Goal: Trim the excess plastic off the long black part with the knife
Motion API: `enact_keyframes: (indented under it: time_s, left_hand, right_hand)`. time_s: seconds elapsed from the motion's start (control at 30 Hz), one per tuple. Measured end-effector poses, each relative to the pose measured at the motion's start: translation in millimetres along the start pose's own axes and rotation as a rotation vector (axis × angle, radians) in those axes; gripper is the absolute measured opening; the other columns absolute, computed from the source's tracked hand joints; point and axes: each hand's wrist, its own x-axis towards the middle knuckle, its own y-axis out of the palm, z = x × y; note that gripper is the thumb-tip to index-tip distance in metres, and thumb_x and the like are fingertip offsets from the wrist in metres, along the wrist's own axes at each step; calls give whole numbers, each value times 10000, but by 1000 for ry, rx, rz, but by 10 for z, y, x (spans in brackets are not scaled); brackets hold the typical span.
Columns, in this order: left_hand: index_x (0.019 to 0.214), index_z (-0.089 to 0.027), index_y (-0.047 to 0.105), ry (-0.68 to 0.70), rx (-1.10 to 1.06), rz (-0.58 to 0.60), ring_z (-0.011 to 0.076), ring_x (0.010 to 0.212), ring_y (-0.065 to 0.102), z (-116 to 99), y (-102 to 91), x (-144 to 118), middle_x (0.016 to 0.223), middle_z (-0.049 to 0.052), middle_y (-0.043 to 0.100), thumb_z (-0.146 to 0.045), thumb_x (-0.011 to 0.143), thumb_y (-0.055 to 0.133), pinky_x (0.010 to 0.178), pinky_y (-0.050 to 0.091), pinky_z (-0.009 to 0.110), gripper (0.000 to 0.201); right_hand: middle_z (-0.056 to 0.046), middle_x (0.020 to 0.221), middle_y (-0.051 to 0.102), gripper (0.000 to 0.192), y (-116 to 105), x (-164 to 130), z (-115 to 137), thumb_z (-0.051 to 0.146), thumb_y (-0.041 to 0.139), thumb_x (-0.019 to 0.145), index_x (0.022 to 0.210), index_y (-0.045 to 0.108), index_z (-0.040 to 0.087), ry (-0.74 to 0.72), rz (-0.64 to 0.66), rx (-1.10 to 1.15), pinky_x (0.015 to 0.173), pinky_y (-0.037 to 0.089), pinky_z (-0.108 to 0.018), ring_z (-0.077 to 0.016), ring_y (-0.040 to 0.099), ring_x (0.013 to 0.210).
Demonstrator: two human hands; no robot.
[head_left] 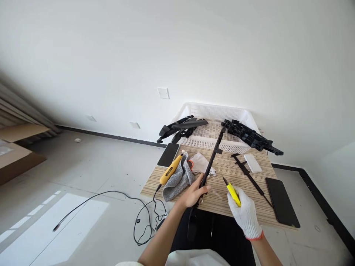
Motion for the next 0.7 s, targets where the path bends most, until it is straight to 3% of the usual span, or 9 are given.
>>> enact_keyframes:
  time_s: [0.1,0.17,0.37,0.7]
  left_hand:
    - [1085,-204,597,-48,-121,33,174,683,584,56,13,15,853,25,628,-563,921,632,667,519,323,396]
    - [1134,-190,599,-49,-179,63,125,577,516,66,14,31,858,20,634,-614,922,591,566,460,283,474]
    - [1184,-104,617,-78,-256,50,153,617,594,13,-8,48,747,30,642,-675,891,585,551,407,260,643]
    - [1022,-179,510,-5,-289,-11,117,537,553,-60,90,24,829,8,650,-594,888,582,534,440,280,442]
  right_hand:
    - [-5,596,647,368,14,38,-44,557,543,962,838,655,229,42,9,31,504,487,-305,-200,620,500]
    - [-12,589,631,404,10,54,-55,589,534,953,805,639,228,55,-3,39,524,460,-313,-198,590,505]
    - [-67,675,685,421,-16,72,-51,607,532,904,841,655,209,132,4,21,616,446,-332,-230,623,619]
    - [-80,687,685,456,-7,87,-88,604,550,889,924,697,173,154,6,31,642,443,-335,-233,617,644]
